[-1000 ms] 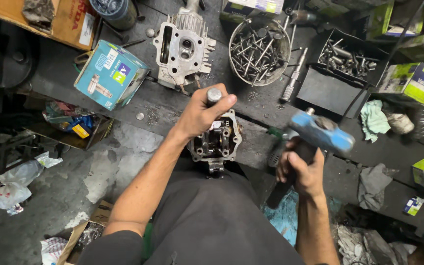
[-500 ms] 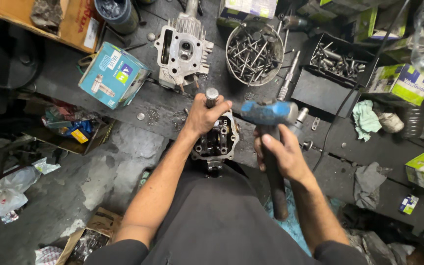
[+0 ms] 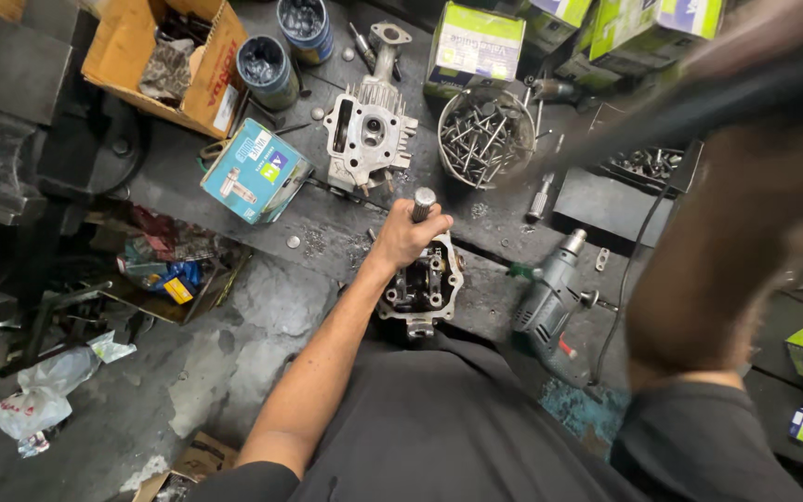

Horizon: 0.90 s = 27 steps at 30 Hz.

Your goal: The person sits at a cluttered workbench and uses a hammer and a metal drift to drive a component out of a small engine cylinder head, striking it repeatedly. They then set the hammer aside, handle the head and a gasket-like part, fit the head onto the cylinder block, and pick up another tool to continue working on the assembly.

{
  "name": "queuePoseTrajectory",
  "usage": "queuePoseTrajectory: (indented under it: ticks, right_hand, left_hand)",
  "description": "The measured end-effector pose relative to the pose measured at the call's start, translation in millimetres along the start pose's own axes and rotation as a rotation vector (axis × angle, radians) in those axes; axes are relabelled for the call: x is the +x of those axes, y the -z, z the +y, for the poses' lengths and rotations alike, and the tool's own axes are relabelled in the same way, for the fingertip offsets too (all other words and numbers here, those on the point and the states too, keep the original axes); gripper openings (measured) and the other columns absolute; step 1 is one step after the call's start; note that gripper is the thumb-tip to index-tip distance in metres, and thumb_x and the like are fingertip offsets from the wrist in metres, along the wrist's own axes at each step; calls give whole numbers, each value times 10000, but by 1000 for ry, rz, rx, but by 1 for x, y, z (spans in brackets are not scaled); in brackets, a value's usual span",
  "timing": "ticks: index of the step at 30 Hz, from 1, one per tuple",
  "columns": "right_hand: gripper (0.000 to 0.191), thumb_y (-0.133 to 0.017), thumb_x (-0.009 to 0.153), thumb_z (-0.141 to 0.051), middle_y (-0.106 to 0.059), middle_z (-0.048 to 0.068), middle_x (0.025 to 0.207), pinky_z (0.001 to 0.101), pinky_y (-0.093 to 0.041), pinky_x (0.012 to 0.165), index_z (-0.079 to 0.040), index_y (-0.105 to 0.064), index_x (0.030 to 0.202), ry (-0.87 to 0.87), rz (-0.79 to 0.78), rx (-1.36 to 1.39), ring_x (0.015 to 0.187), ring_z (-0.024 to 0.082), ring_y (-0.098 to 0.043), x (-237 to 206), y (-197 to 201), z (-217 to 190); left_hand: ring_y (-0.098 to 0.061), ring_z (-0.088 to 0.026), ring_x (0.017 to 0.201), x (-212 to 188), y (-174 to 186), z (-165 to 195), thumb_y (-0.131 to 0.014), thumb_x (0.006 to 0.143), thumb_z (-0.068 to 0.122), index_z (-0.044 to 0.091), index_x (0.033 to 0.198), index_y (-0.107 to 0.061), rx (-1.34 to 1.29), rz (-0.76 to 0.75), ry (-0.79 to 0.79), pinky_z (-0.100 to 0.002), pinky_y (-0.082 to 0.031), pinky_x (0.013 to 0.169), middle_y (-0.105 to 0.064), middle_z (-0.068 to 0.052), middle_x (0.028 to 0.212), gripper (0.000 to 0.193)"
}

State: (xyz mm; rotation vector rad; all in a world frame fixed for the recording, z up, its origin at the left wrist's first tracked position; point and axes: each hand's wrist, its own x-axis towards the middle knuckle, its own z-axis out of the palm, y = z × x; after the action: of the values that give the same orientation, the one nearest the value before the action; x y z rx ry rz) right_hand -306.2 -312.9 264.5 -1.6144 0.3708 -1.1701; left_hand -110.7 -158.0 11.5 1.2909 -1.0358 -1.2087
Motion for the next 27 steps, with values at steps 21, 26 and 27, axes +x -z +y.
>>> queuePoseTrajectory:
  ticks: [21, 26, 27]
  right_hand:
    - [256, -584, 998, -339, -662, 80, 829, 357, -510, 602, -94, -655, 1017, -20, -95, 39, 681, 214, -631, 13, -12, 0]
    - [207, -577, 1062, -255, -700, 132, 907, 418, -493, 674, -92, -704, 1076, -129, -850, -931, 759, 280, -644, -31, -88, 22]
    - [241, -566, 1017, -301, -646, 109, 783, 386, -463, 547, -85, -673, 1023, -744, -631, -708, 617, 227, -584, -33, -96, 22]
  left_hand:
    - [-371, -43, 570, -5, 3, 1, -677, 858, 214, 68, 605, -396, -21, 19, -25, -316, -303, 518, -381, 55, 566, 406]
    - [-395, -45, 582, -6, 3, 3, -667, 861, 188, 59, 619, -480, -53, 28, 75, -312, -310, 518, -439, 64, 595, 332]
    - [-398, -48, 573, -5, 4, 4, -684, 850, 190, 59, 623, -494, -42, 25, 49, -311, -316, 515, -443, 60, 586, 323]
